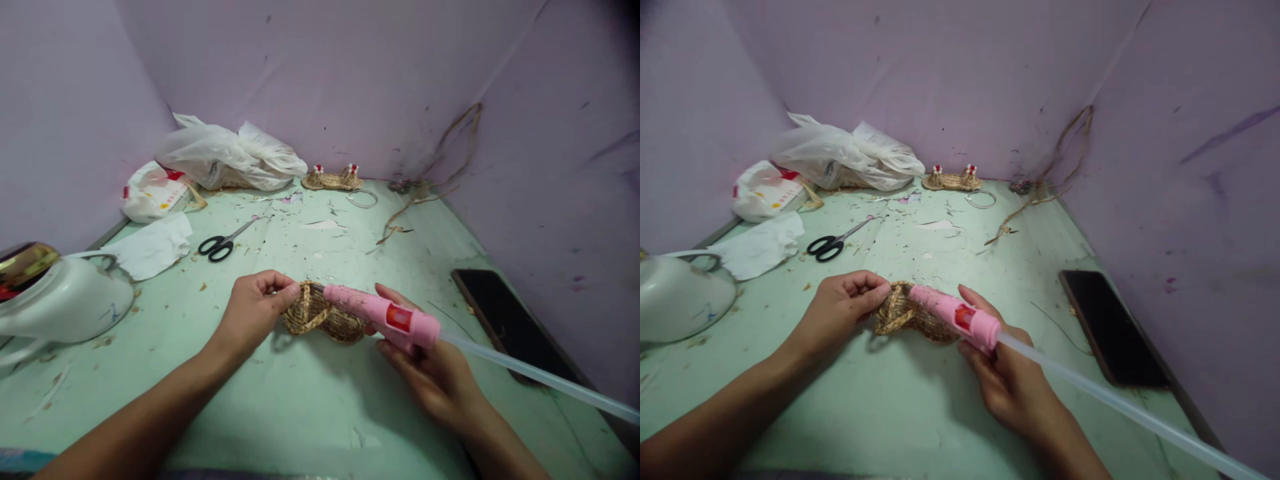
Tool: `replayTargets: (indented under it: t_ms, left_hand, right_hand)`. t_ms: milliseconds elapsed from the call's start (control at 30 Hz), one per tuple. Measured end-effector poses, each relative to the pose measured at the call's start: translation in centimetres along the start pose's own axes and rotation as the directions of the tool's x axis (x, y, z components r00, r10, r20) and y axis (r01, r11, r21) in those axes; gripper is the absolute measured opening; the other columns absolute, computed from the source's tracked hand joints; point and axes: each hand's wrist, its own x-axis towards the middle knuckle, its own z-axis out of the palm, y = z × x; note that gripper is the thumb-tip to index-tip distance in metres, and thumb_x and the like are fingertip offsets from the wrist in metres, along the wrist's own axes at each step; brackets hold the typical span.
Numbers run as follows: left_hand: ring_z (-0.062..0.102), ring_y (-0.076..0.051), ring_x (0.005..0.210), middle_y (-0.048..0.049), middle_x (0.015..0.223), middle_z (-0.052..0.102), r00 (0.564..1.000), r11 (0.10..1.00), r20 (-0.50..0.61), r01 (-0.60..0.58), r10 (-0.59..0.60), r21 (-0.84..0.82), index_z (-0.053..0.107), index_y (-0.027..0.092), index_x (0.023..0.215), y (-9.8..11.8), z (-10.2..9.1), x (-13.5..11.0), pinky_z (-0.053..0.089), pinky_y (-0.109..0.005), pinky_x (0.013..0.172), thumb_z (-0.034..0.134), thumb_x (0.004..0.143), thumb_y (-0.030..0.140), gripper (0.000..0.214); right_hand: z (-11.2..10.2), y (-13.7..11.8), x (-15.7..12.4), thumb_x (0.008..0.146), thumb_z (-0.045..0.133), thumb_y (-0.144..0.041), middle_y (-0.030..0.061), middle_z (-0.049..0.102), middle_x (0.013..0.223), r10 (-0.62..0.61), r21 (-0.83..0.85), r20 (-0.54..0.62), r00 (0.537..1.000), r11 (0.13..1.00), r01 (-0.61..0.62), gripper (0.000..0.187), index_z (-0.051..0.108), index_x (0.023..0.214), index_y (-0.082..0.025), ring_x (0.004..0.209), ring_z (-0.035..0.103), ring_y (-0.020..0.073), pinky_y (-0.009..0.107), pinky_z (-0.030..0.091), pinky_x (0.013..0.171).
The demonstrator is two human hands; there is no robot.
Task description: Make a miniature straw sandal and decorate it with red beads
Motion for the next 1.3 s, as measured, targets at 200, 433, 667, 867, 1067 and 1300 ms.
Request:
replayTargets:
  t_ms: [200, 433, 667, 867, 1067, 1300]
  left_hand:
    - [0.047, -0.009, 0.049, 0.001, 0.057, 0.059, 1.0, 1.0, 0.002, 0.007, -0.007, 0.006, 0.064, 0.013, 0.067, 0.3, 0.0, -0.1, 0.034, -0.02, 0.046, 0.066, 0.066, 0.03, 0.017]
    - [0.046, -0.007, 0.048, 0.0013, 0.056, 0.059, 1.0, 1.0, 0.0, 0.0, 0.0, 0.004, 0.065, 0.012, 0.069, 0.3, 0.0, 0.0, 0.032, -0.019, 0.044, 0.066, 0.067, 0.029, 0.017]
    - [0.049, -0.008, 0.051, 0.0005, 0.059, 0.061, 1.0, 1.0, 0.018, -0.014, 0.014, -0.021, 0.066, 0.012, 0.069, 0.0, 0.0, 0.2, 0.035, -0.018, 0.046, 0.065, 0.067, 0.028, 0.016]
    - [0.048, -0.007, 0.05, 0.0011, 0.058, 0.061, 1.0, 1.0, 0.0, -0.025, 0.025, 0.001, 0.067, 0.012, 0.069, 0.1, -0.1, 0.1, 0.036, -0.018, 0.045, 0.066, 0.067, 0.026, 0.014]
    - [0.05, -0.008, 0.051, -0.0003, 0.061, 0.063, 0.999, 1.0, 0.043, -0.01, 0.01, -0.019, 0.068, 0.012, 0.074, 0.3, -0.2, 0.0, 0.038, -0.018, 0.045, 0.066, 0.065, 0.021, 0.013]
    - [0.031, -0.003, 0.038, 0.0063, 0.043, 0.049, 0.998, 0.997, 0.068, 0.004, 0.002, -0.082, 0.068, 0.012, 0.072, 0.6, -0.2, -0.3, 0.024, -0.016, 0.036, 0.062, 0.069, 0.021, 0.012]
  right_hand:
    - [0.3, 0.1, -0.2, 0.086, 0.054, -0.024, 0.0044, 0.053, 0.131, 0.06, 0.003, -0.018, 0.998, 0.998, -0.06, 0.054, 0.037, 0.137, -0.033, 0.104, 0.06, 0.0257, 0.039, 0.05, 0.088]
    - [0.3, 0.5, -0.5, 0.088, 0.052, -0.026, 0.0036, 0.041, 0.142, 0.037, -0.114, -0.008, 0.999, 0.993, -0.037, 0.053, 0.035, 0.137, -0.034, 0.126, 0.042, 0.0279, 0.044, 0.042, 0.1]
    - [0.3, -0.1, -0.1, 0.088, 0.048, -0.023, 0.0055, 0.05, 0.134, -0.049, -0.158, 0.023, 0.999, 0.986, 0.053, 0.049, 0.036, 0.136, -0.03, 0.114, 0.055, 0.0243, 0.036, 0.049, 0.093]
    - [0.0, -0.9, -0.1, 0.086, 0.048, -0.019, 0.0049, 0.06, 0.12, -0.139, -0.17, 0.013, 0.99, 0.976, 0.139, 0.045, 0.043, 0.129, -0.03, 0.1, 0.062, 0.0221, 0.033, 0.053, 0.084]
    - [-0.2, -1.0, -0.2, 0.086, 0.048, -0.016, 0.0043, 0.059, 0.123, -0.169, -0.167, 0.003, 0.986, 0.972, 0.167, 0.047, 0.043, 0.129, -0.032, 0.105, 0.061, 0.0231, 0.034, 0.054, 0.084]
    - [-0.3, -2.7, 0.5, 0.087, 0.043, -0.011, 0.0008, 0.057, 0.128, -0.23, -0.173, 0.099, 0.968, 0.954, 0.244, 0.052, 0.038, 0.134, -0.033, 0.111, 0.058, 0.0201, 0.032, 0.049, 0.092]
